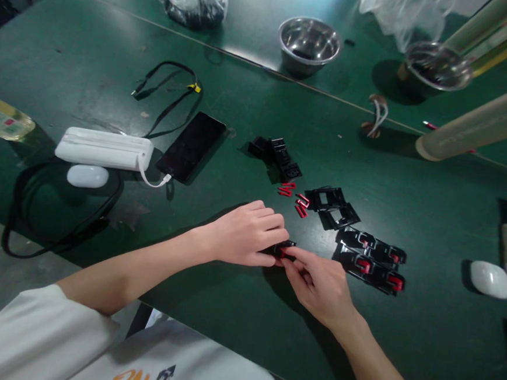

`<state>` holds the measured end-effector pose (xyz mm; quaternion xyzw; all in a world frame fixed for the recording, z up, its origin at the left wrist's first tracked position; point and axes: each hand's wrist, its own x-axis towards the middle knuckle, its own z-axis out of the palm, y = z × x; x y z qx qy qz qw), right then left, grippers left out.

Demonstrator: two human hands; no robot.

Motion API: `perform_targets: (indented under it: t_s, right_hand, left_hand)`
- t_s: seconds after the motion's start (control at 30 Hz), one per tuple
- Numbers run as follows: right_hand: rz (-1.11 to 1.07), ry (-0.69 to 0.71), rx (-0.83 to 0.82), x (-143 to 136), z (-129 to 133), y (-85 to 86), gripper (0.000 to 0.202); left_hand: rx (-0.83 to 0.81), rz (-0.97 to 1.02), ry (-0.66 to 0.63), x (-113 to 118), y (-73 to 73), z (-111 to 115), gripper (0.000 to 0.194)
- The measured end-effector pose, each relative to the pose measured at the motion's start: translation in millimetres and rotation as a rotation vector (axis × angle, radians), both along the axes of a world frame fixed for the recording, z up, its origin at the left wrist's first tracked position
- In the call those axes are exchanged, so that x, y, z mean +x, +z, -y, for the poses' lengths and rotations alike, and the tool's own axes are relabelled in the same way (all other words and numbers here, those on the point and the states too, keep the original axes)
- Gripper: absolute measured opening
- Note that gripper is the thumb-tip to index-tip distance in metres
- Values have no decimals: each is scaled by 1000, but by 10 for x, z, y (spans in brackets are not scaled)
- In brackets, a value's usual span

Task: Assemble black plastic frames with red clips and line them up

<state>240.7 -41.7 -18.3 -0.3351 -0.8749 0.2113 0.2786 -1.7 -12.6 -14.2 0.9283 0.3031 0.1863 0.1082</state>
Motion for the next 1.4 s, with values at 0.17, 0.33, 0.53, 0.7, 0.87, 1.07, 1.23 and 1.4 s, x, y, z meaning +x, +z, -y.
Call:
perform_targets:
  t_s: [0.17,0.33,0.53,0.7,0.87,1.07,1.23,1.4]
  right_hand:
    - [5,-1,-6,1,1,8,18]
    - [8,-4,-21,-2,-7,4,15]
    - [2,33,-12,-8,-11,11,18]
    - [10,23,-26,-9,-8,22,17]
    - [13,16,-55,-10,-10,28,15]
    - [24,17,-75,5,-2,25,14]
    - [30,16,-71,2,-2,21,15]
    - [24,17,-52,-3,-2,13,17]
  left_hand:
    - [-1,-1,3,4,0,2,27]
    - [4,-12,9,7,-4,2,28]
    - [7,-16,1,3,-5,2,30]
    - [8,-1,2,6,-3,3,28]
    - [13,0,3,6,-7,5,28]
    - [6,-25,3,7,-3,4,28]
    - [5,-31,4,5,2,5,28]
    - [5,-28,2,6,-1,5,28]
